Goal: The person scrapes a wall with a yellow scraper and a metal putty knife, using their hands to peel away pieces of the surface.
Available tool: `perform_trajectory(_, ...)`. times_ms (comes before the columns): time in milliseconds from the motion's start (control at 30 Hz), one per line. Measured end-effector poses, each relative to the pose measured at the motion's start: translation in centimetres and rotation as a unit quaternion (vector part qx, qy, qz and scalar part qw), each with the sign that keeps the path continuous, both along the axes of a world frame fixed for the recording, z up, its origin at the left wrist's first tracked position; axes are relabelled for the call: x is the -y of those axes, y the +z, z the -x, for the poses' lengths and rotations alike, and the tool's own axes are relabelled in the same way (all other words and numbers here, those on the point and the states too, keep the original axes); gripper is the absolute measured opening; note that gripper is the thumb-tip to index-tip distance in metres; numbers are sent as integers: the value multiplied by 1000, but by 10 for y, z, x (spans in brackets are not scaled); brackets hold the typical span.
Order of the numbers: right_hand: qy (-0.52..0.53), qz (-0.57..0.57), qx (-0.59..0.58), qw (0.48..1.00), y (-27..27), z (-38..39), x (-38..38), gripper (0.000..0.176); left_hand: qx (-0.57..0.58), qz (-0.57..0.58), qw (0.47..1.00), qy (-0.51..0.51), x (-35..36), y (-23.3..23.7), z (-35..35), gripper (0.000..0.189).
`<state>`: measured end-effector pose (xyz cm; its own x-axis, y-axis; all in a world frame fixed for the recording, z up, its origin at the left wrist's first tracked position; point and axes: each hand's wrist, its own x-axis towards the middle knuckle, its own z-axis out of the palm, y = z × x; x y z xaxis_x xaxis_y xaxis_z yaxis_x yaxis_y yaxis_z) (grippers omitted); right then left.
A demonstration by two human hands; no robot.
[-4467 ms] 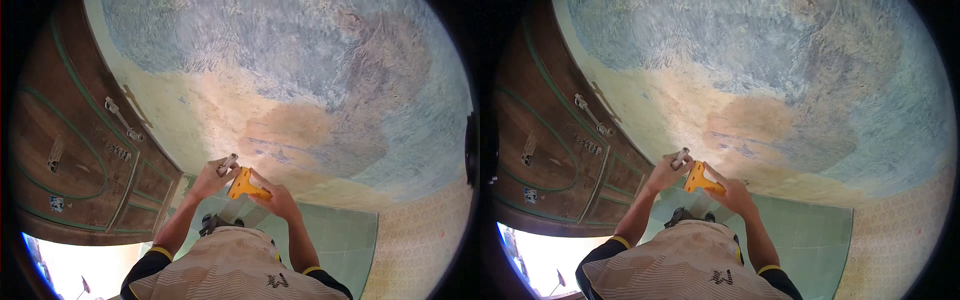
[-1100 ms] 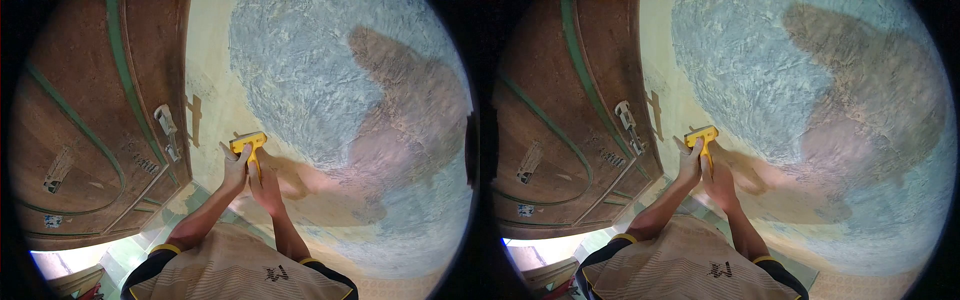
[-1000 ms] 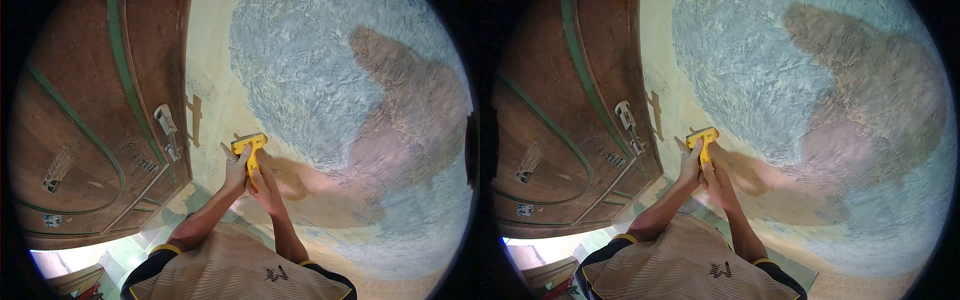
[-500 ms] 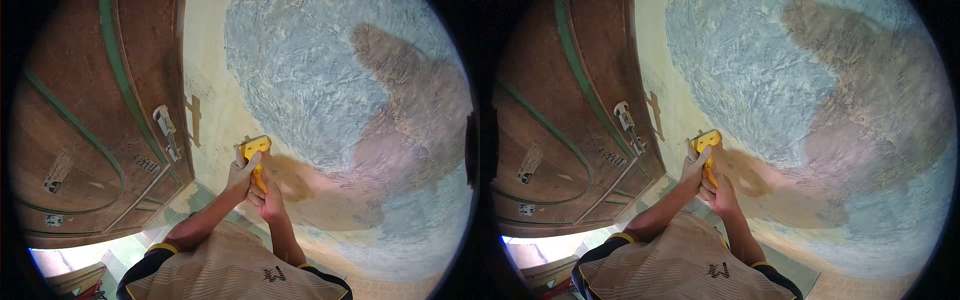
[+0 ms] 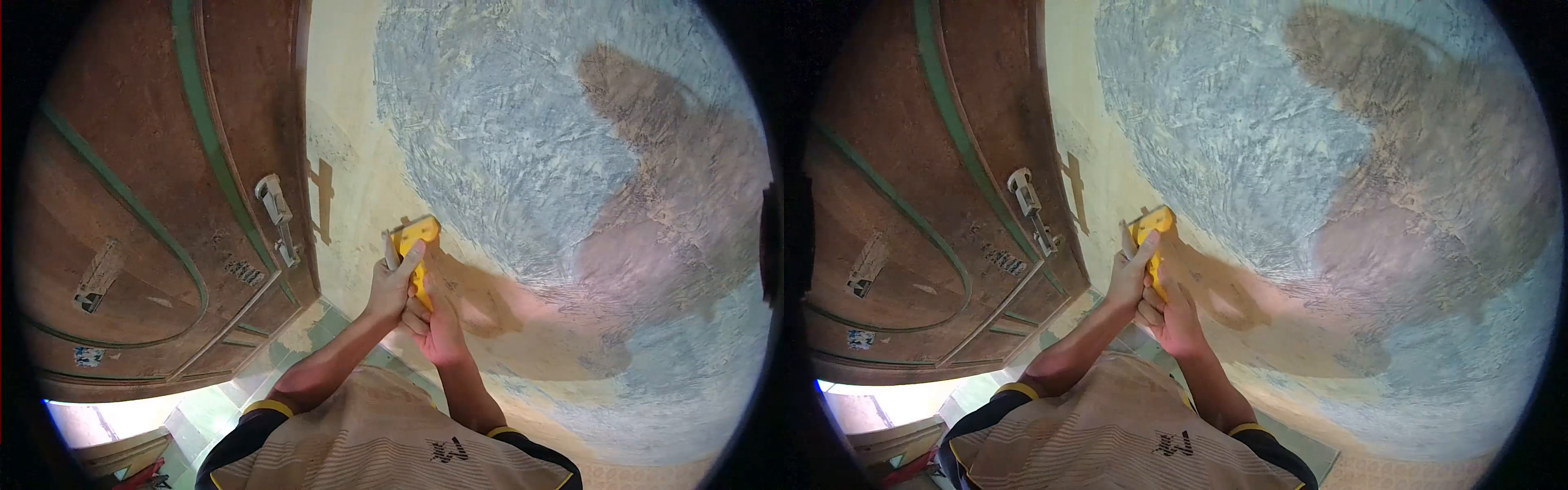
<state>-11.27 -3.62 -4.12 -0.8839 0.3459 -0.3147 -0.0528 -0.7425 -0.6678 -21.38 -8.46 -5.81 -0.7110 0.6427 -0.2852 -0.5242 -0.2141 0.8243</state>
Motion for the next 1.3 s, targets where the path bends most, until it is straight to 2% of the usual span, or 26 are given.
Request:
perform_trajectory(100, 43, 30, -46, 998, -5, -3, -2, 35, -7, -23, 1000, 4, -1, 5, -7, 54)
perform_trajectory(200, 8, -8, -13, 1000, -3, 9, -5, 34, -10, 6, 999, 50, -4, 8, 5, 51)
perform_trajectory(333, 14, -4, -1, 1000, 1, 7, 2, 35, -16, -7, 999, 40, -3, -5, 8, 46)
perform_trajectory(500, 28, 29, -23, 999, -9, 2, -6, 34, -34, 20, 999, 18, -1, -2, 4, 53)
perform_trajectory(567, 29, -21, -10, 999, -6, 19, -9, 35, -43, 14, 998, 42, -7, -7, 14, 55)
perform_trajectory(733, 9, 5, -15, 1000, -8, 2, 7, 35, -58, 38, 997, 12, 6, 4, 4, 54)
perform_trajectory(800, 11, 4, -37, 999, -8, -2, 5, 35, -54, 25, 998, 16, -2, -4, -5, 53)
perform_trajectory(867, 5, 2, -9, 1000, -1, 4, 2, 35, -52, 17, 998, 24, -5, -8, 2, 52)
perform_trajectory(933, 13, 4, -12, 1000, -3, 16, -2, 35, -51, 24, 998, 35, -1, 0, 14, 49)
perform_trajectory(967, 23, 3, -16, 1000, -4, 18, -3, 35, -36, -11, 998, 40, 0, 6, 13, 49)
perform_trajectory(1067, 21, 6, -18, 1000, 1, 6, 7, 35, -73, 42, 996, 17, 8, 8, 7, 47)
perform_trajectory(1100, 22, 6, -19, 1000, -1, 1, 7, 35, -44, -1, 999, 18, 6, 9, -1, 45)
perform_trajectory(1200, 20, 13, -32, 999, -12, 2, 1, 35, -43, -3, 999, 20, -6, -10, 0, 52)
perform_trajectory(1300, 4, -40, -23, 999, -17, 11, 0, 34, -69, 18, 997, -15, -2, -18, 18, 53)
